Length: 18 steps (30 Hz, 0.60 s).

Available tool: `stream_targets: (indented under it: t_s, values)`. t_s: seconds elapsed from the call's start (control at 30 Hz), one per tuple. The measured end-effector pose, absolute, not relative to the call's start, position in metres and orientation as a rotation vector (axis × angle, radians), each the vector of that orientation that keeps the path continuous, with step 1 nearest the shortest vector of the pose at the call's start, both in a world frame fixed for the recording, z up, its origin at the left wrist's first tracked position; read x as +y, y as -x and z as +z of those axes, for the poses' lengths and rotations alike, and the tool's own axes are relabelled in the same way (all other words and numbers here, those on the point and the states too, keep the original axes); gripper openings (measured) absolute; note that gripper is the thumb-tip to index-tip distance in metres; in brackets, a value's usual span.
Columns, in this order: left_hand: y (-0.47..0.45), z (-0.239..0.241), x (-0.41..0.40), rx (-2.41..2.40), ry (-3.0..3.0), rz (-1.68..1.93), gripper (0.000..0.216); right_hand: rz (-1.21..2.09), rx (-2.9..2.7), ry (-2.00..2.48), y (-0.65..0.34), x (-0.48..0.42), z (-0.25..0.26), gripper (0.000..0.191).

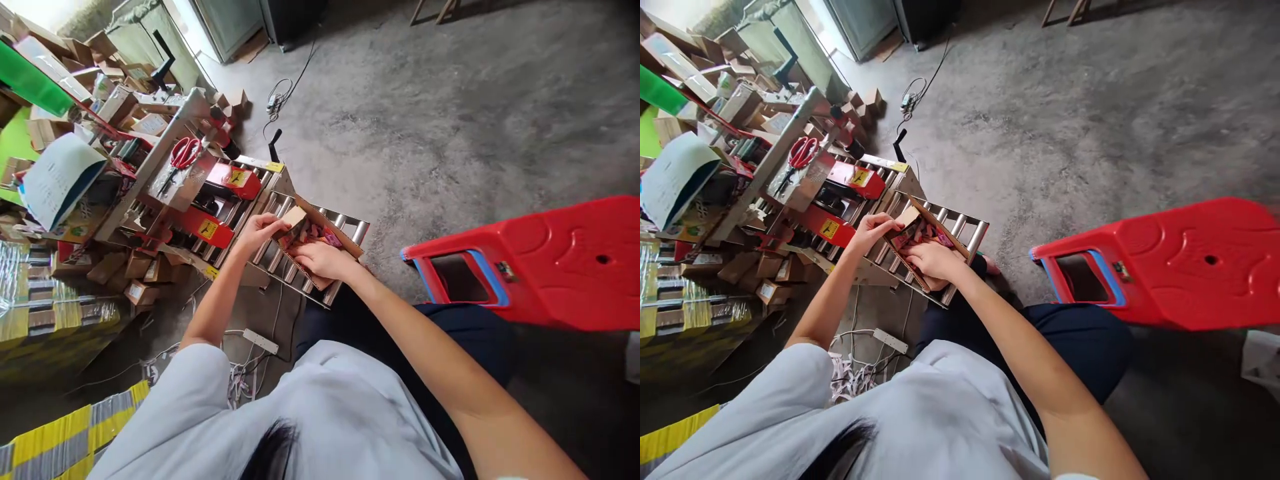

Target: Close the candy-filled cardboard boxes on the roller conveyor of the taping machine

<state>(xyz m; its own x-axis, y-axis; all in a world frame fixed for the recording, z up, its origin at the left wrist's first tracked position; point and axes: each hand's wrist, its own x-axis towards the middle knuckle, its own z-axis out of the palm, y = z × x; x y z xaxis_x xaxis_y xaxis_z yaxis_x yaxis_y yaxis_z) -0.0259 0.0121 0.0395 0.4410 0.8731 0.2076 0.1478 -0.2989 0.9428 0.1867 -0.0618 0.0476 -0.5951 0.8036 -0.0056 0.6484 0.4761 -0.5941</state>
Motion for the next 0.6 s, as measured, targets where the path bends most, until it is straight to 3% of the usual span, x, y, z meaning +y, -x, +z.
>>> stream_targets:
  t_s: [0.13, 0.27, 0.47, 0.6]
  values:
    - [0.004, 0.037, 0.026, 1.066, -1.929, 0.934, 0.04, 0.77, -2.128, 1.237, -0.19, -0.066, 0.04, 0.03]
    - [-0.019, 0.028, 0.024, 1.427, -2.307, 0.967, 0.026, 0.656, -1.93, 1.119, -0.198, -0.085, 0.048, 0.034]
    - [-0.034, 0.019, 0.016, 1.585, -2.481, 0.81, 0.046, 0.166, -1.88, 1.26, -0.217, -0.119, 0.096, 0.038]
    - [-0.033, 0.016, 0.022, 1.597, -2.437, 0.687, 0.05, 0.13, -1.852, 1.48, -0.218, -0.117, 0.088, 0.051]
